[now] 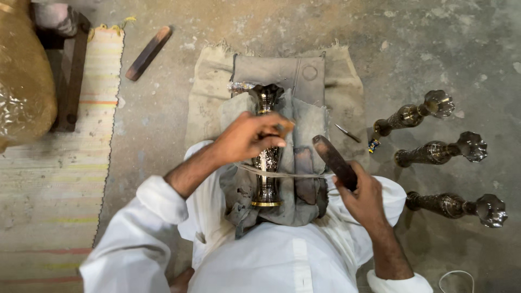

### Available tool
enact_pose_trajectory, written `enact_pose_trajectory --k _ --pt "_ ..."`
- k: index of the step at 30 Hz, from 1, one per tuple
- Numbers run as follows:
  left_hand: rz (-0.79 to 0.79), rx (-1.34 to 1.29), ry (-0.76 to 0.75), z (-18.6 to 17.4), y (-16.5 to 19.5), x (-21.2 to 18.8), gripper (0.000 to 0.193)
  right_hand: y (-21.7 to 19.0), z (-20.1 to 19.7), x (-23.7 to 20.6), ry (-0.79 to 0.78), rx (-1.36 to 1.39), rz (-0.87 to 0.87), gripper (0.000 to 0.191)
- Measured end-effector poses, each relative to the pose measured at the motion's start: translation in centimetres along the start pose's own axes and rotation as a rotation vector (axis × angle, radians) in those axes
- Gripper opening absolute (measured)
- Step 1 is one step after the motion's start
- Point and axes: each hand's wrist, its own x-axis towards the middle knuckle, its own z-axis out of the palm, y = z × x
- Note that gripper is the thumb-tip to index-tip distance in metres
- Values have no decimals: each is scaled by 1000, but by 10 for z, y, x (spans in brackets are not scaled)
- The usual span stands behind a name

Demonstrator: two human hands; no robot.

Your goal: The person sits on the floor holding a chisel against an ornate brass vase and strikes the chisel with a wooden mallet to engrave decorative patterns into the metal, repositioning the chisel repeatedly across the vase surface.

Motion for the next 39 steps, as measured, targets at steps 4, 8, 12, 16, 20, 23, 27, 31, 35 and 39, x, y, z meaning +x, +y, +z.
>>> enact_pose_trajectory --k 4,8,12,16,20,23,27,31,35,39 --pt "-294 -388 434 42 11 -38 37 -25 24 -15 -212 292 45 42" --pt "-339 -726 629 110 26 -63 28 -52 49 -24 -207 89 -354 44" --pt "-262 -758 751 132 16 -75 22 -67 53 -23 -203 -22 -518 37" --pt "-180 -615 779 135 3 -78 21 -78 47 -26 -186 -75 -669 38" --pt "-172 -540 791 135 1 -78 22 -82 47 -26 -184 -97 -705 33" --pt "-309 -633 788 124 4 -78 25 -68 49 -22 -248 -55 -557 30" --pt "-321 -461 733 82 -1 -76 37 -28 47 -13 -414 347 -179 30" --pt "-311 -207 573 46 -3 -66 42 10 37 3 -429 572 121 34" --pt "-248 -61 357 29 0 -46 46 24 13 26 -409 711 184 37" --pt "-275 91 176 22 2 -29 44 17 -6 43 -418 650 115 38"
